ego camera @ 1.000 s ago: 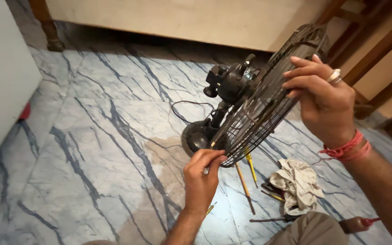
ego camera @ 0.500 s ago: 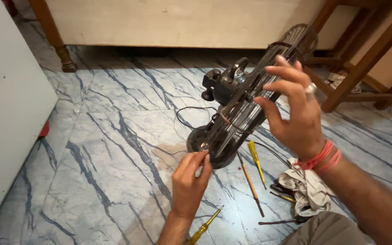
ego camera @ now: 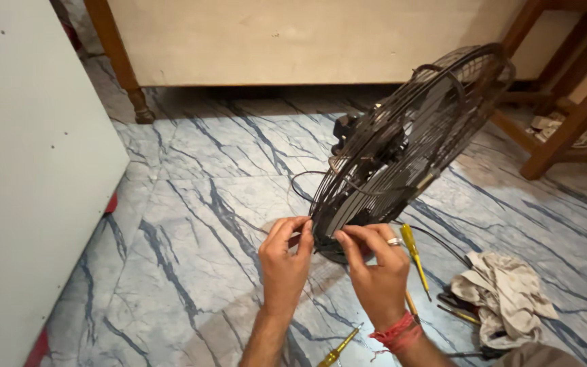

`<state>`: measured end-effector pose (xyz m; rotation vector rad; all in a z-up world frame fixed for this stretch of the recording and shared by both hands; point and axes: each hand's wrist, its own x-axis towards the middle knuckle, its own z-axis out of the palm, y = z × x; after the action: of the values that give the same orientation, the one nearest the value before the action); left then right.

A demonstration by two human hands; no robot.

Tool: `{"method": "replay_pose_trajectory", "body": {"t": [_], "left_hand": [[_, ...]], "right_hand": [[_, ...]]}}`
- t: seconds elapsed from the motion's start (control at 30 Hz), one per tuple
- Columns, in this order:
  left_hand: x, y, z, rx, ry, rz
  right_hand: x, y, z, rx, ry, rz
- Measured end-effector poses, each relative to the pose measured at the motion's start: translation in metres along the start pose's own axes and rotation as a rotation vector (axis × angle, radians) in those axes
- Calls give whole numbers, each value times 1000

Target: The person assembles an electric fan by attaching the front wire cage to the fan head. They align the cage with the fan blades and secure it by hand, rotating and adjusting the cage to ensure it is properly fitted.

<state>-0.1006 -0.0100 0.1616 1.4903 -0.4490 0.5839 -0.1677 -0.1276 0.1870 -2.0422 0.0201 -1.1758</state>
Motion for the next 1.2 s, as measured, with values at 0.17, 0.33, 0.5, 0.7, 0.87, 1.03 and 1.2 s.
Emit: {"method": "replay_pose_trajectory", "body": {"t": [0.17,0.33,0.5,0.7,0.87,1.03,1.2], "left_hand": [[14,-9,-13,-33,-38,-46],[17,-17,-20,-37,-71,4],[15,-14,-25,-45,-102,34],[14,-11,-25,-19,-116,49],[9,-8,-21,-58,-119,114],[5,-5,-21,-39,-137,128],[0,-5,-19,-121,-206,91]], "right_hand": [[0,-14,25,35,49,172],[-10,-21,33,25,158,49],[-13,-31,36,-49,126,-63],[-13,-38,38,-126,45,82],[-17,-38,35,-44,107,273],[-25,-33,36,-35,170,276],[-37,-23,37,-68,132,201]]}}
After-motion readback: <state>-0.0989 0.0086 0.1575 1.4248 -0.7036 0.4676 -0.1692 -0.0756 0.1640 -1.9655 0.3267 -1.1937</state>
